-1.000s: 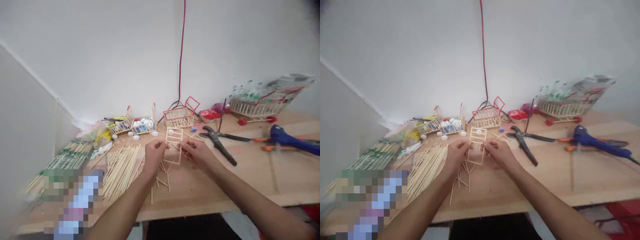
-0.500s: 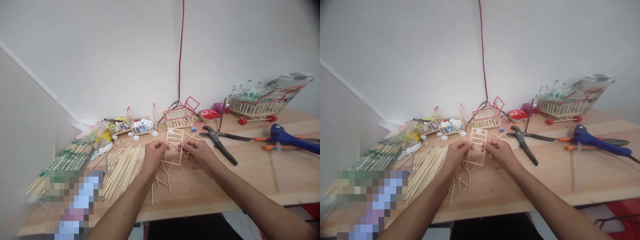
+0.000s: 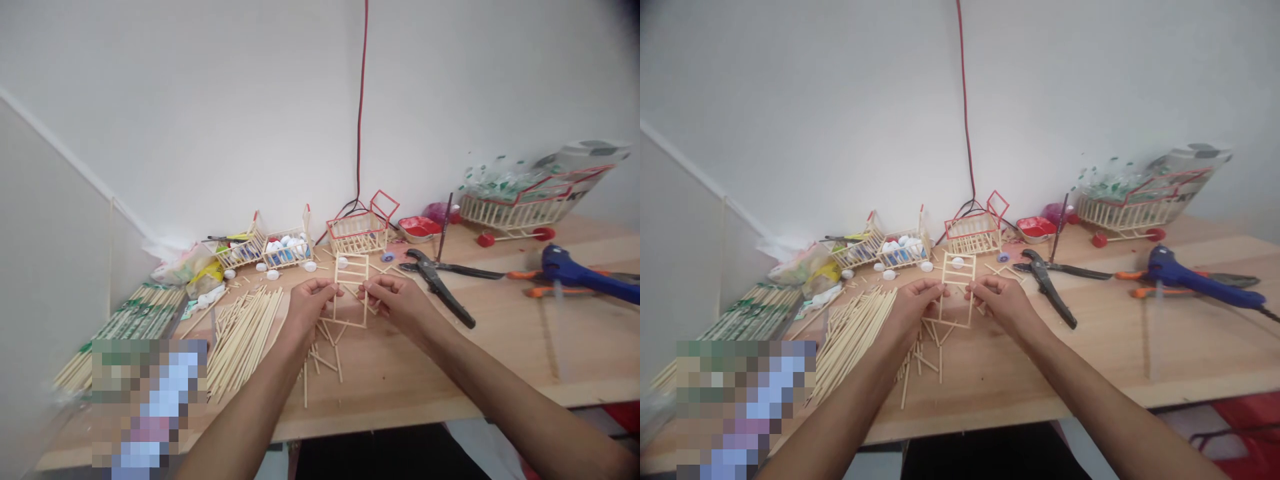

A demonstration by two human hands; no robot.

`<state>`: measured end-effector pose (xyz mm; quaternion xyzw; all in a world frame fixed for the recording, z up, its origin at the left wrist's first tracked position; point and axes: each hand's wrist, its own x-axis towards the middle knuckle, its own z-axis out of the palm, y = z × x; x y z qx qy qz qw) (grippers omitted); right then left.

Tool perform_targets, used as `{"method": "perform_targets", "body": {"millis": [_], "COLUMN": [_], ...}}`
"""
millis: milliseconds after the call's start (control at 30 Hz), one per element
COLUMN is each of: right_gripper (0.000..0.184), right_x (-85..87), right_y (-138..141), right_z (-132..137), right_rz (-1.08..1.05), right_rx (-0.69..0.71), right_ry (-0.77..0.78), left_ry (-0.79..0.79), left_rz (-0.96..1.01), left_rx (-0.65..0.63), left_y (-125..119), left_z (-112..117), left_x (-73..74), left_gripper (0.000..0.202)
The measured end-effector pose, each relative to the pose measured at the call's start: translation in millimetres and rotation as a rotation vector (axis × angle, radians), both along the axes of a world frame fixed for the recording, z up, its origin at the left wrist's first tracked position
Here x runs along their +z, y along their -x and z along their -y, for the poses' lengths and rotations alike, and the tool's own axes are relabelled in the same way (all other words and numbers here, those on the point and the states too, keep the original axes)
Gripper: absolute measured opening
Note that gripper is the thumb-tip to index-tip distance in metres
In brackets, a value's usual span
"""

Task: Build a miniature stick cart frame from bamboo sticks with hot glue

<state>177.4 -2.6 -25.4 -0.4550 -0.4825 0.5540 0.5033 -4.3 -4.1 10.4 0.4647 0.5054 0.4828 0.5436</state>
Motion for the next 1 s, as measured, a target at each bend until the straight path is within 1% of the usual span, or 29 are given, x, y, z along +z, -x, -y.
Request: {"method": "perform_targets", "body": {"millis": [167, 433, 600, 700, 767, 800, 867, 933, 967, 1000], "right_gripper": [0.036, 0.040, 0.042, 0.044, 0.045, 0.046, 0.046, 0.042, 0.039, 0.035], "right_x": [-3.5, -2.1, -6.7, -6.6, 0.9, 7.9, 27.9, 51.1, 61.0, 68.2], "right_y": [-1, -2, -5, -11, -18, -23, -34, -51, -63, -78], "right_z": [0, -1, -3, -6, -5, -2, 7, 21, 28, 35], "right_rz": [0.072, 0.198, 0.209, 0.188, 0.223, 0.269, 0.422, 0.666, 0.790, 0.889], "right_rx": [0.025, 0.042, 0.060, 0.023, -0.024, -0.057, -0.152, -0.300, -0.397, -0.527], "right_ry": [-0.019, -0.040, -0.010, -0.015, -0.047, -0.076, -0.157, -0.272, -0.322, -0.375], "left_ry": [-0.020, -0.052, -0.056, -0.057, -0.059, -0.061, -0.065, -0.064, -0.062, -0.061], "left_rz": [-0.050, -0.078, -0.126, -0.142, -0.147, -0.151, -0.158, -0.164, -0.166, -0.167], "left_rx": [0.048, 0.078, 0.089, 0.092, 0.092, 0.093, 0.095, 0.088, 0.085, 0.084], "left_y": [-2, -4, -2, -1, 0, 1, 1, 2, 2, 3], "left_z": [4, 7, 6, 4, 4, 3, 2, 1, 0, 0], "left_x": [5.3, 6.6, 5.5, 4.7, 4.6, 4.7, 4.6, 3.8, 3.1, 2.2], "left_gripper": [0.017, 0.015, 0.016, 0.015, 0.014, 0.013, 0.012, 0.014, 0.015, 0.016]}}
